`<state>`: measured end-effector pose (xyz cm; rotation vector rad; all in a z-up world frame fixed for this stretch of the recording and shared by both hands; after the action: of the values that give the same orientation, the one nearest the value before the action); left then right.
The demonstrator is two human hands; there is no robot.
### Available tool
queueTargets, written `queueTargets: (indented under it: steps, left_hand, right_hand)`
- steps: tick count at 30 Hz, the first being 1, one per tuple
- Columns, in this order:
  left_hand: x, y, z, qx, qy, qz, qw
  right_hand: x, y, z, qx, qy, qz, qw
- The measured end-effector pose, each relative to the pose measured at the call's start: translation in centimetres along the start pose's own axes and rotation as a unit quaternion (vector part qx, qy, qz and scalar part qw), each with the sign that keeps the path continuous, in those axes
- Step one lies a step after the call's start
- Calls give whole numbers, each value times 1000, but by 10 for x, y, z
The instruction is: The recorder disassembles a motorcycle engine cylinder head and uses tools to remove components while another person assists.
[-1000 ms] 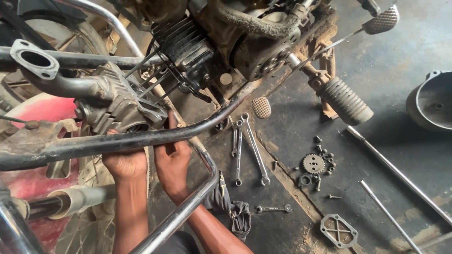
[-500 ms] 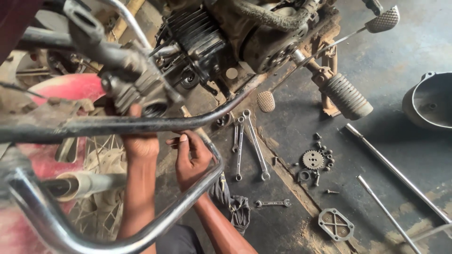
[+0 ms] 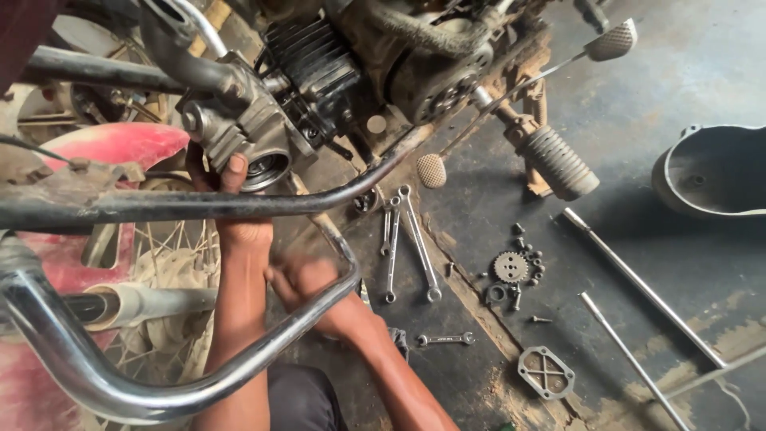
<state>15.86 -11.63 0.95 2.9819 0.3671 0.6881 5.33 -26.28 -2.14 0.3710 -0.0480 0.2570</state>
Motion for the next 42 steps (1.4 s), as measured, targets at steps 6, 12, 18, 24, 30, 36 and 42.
queueTargets:
  steps: [6, 12, 18, 24, 30, 36, 42]
  left_hand:
    - [-1, -6, 4, 3, 4, 16, 1000]
    - [2, -18, 3, -1, -16, -15, 1000]
    - [-3, -24, -11, 11, -22, 42, 999]
    - [-20, -2, -55, 207, 31, 67, 975]
    - [-37, -45, -8, 226, 4, 80, 971]
    - [-20, -40, -33, 498, -42, 45, 865]
    - [-18, -48, -27, 327, -54, 75, 941]
  right_hand:
    - [-36, -46, 52, -206, 46, 421, 882]
    - [-26, -126, 86, 90, -57, 341, 934]
    - [48, -93, 21, 24, -32, -64, 997]
    - [62, -57, -25, -18, -80, -255, 963]
    - [73, -48, -11, -61, -7, -203, 977]
    - [65, -29, 0, -61, -17, -164, 984]
    - [60, -18, 6, -39, -39, -152, 987]
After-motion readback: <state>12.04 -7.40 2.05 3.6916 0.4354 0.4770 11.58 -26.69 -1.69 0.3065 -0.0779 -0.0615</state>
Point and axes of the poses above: each hand's wrist, its own x-axis towards the middle knuckle, its own y-axis out of the palm, z = x × y, the point moved 1 cm from there along x, towards the middle knuckle, and after that the axes turned 11 degrees about x, right-handed, at the moved point
